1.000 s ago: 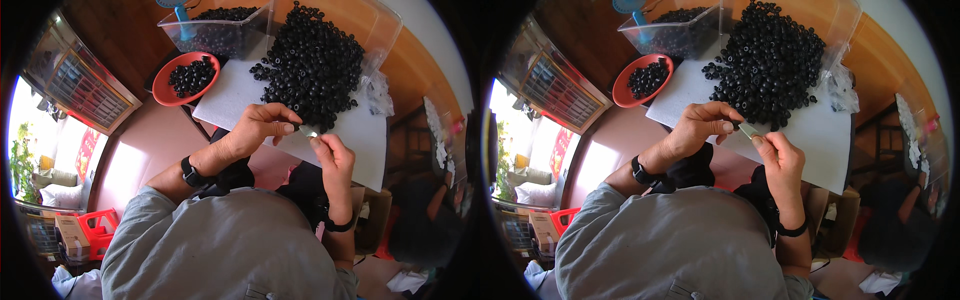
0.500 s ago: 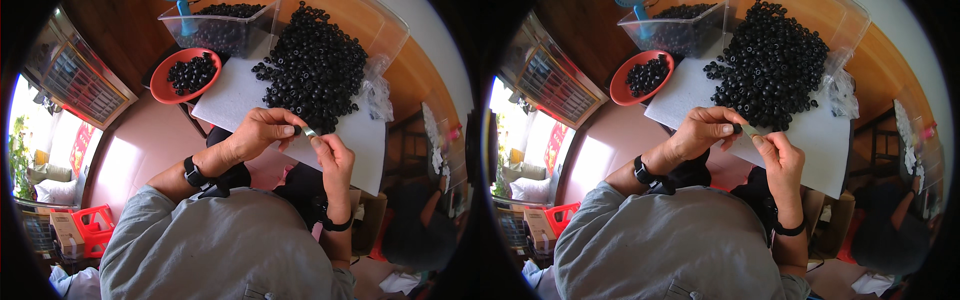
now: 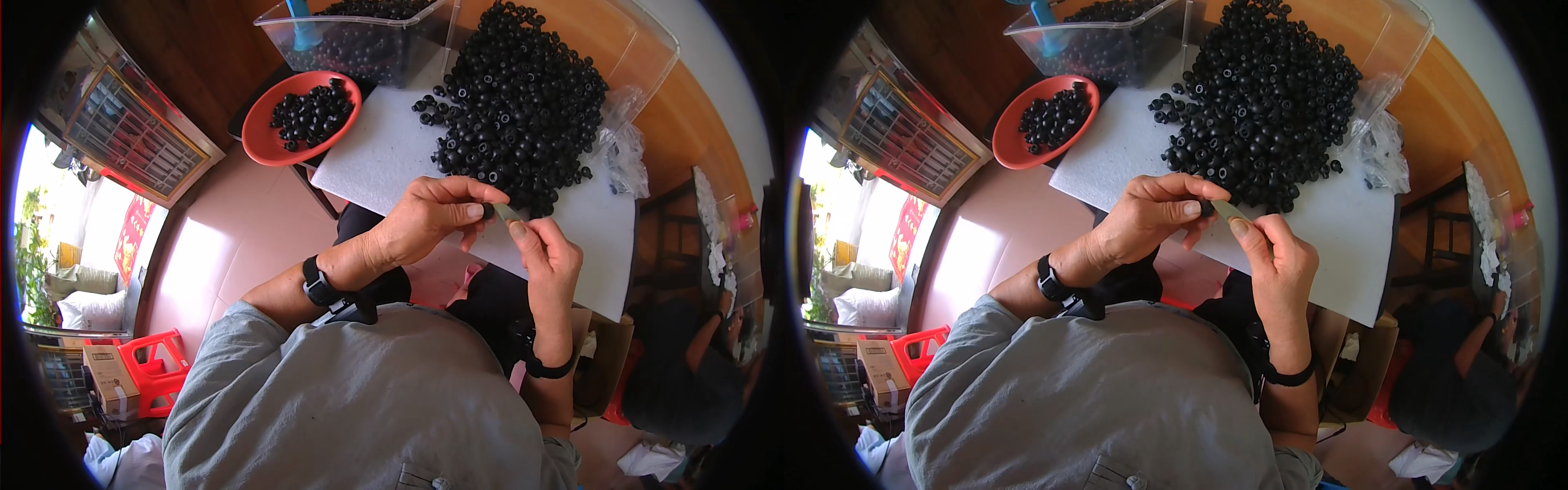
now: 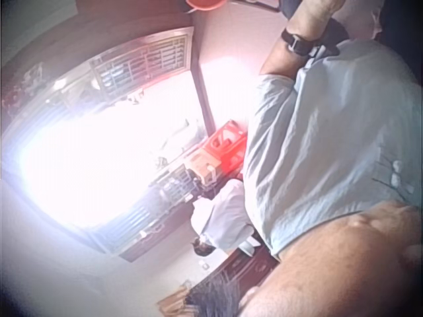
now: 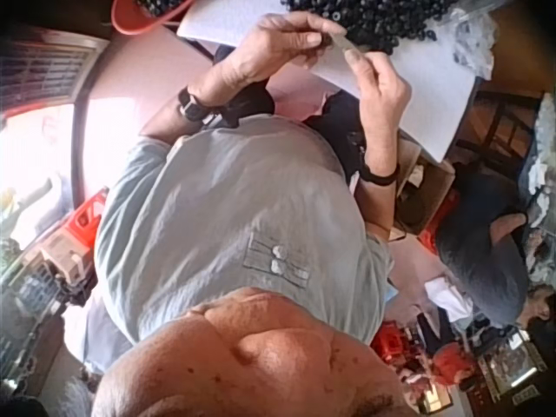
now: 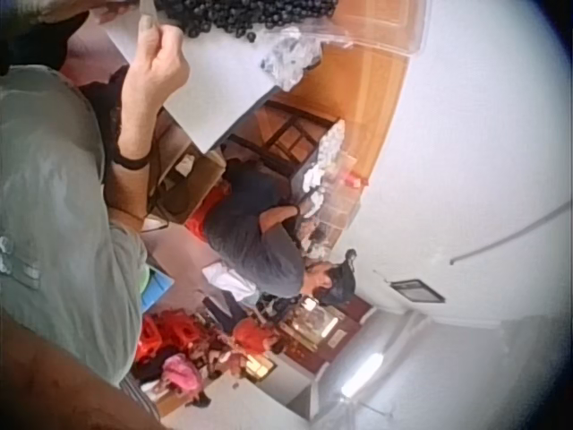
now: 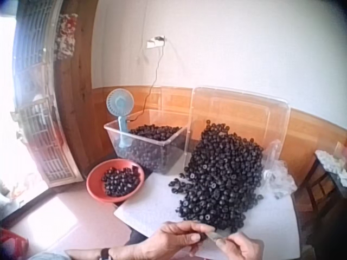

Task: The person uses a knife to trim small black plastic components, placing them into a red bowl before pouring more components from a large bin onto the table. They then refill the bin from a blue crate and resume trimming the components one by one.

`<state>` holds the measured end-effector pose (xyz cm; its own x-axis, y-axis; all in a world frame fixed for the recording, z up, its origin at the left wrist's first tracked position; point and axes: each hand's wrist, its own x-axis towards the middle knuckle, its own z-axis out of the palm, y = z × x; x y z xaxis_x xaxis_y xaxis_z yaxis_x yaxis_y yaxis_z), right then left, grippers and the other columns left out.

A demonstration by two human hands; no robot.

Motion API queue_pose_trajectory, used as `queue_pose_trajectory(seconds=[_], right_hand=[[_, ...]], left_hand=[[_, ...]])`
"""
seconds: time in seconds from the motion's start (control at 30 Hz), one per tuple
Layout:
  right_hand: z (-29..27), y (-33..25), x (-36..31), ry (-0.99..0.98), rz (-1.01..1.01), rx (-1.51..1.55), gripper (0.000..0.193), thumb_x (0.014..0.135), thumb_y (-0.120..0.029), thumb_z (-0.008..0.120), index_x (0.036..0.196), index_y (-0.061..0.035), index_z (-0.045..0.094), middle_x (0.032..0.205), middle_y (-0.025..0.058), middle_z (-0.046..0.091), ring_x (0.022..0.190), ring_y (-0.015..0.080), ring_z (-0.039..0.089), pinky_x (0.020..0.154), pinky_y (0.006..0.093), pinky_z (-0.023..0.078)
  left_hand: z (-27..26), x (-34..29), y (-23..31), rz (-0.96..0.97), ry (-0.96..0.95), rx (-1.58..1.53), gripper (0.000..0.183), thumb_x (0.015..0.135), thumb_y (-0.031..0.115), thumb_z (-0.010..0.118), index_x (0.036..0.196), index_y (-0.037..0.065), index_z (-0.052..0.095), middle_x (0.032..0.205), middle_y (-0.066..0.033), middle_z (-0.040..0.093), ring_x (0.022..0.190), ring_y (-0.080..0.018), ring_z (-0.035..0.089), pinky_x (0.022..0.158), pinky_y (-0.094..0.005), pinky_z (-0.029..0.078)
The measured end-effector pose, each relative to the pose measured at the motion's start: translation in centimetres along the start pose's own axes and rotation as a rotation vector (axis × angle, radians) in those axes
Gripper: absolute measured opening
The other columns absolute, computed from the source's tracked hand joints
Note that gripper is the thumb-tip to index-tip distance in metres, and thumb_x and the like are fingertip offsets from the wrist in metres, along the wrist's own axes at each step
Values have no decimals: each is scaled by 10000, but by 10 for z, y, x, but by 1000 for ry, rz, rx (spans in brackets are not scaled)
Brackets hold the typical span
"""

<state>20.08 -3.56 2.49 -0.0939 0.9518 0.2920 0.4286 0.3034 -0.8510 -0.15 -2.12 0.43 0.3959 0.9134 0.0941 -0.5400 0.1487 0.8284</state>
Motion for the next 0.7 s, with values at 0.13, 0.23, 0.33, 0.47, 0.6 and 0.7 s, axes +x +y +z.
queue_pose_trajectory(seconds=[0.13, 0.23, 0.33, 0.47, 0.6, 0.7], right_hand=[[1, 0, 0, -11, -27, -34, 297, 910, -224, 701, 766, 7, 583, 572, 26, 457, 530, 92, 400, 492, 269, 344], [1, 0, 1, -12, -15, -30, 295, 911, -217, 700, 762, 6, 579, 570, 28, 452, 527, 92, 398, 489, 272, 342], [1, 0, 1, -23, -12, -28, 291, 913, -216, 697, 763, 5, 580, 568, 30, 452, 524, 94, 396, 488, 274, 341], [1, 1, 0, -32, -28, -30, 289, 915, -217, 695, 765, 4, 583, 567, 29, 455, 523, 95, 396, 486, 274, 339], [2, 2, 0, -18, -45, -37, 285, 911, -215, 701, 764, 0, 585, 568, 36, 463, 515, 106, 397, 483, 278, 342], [4, 2, -1, 5, -102, -76, 267, 905, -203, 707, 764, -7, 593, 567, 43, 471, 507, 116, 405, 478, 287, 350]], left_hand=[[1, -1, -1, 16, 11, 36, 272, 956, 27, 569, 1207, -58, 628, 995, -100, 625, 842, -164, 599, 649, -286, 519], [1, 0, -2, 46, -7, 41, 264, 957, -10, 547, 1200, -54, 641, 989, -82, 616, 839, -149, 594, 650, -274, 536], [0, -1, -2, 50, -16, 41, 263, 958, 7, 553, 1195, -63, 642, 1034, -91, 595, 859, -166, 597, 653, -286, 524], [-2, -1, -1, 46, -26, 52, 269, 959, 25, 559, 1195, -76, 636, 1090, -106, 570, 871, -186, 599, 652, -299, 509], [1, -1, -1, 38, -13, 36, 264, 959, 23, 557, 1189, -78, 640, 1091, -106, 564, 867, -187, 598, 650, -299, 508], [0, -2, -1, 41, -7, 49, 250, 960, 21, 554, 1172, -74, 645, 1086, -105, 567, 866, -186, 597, 645, -295, 505]])
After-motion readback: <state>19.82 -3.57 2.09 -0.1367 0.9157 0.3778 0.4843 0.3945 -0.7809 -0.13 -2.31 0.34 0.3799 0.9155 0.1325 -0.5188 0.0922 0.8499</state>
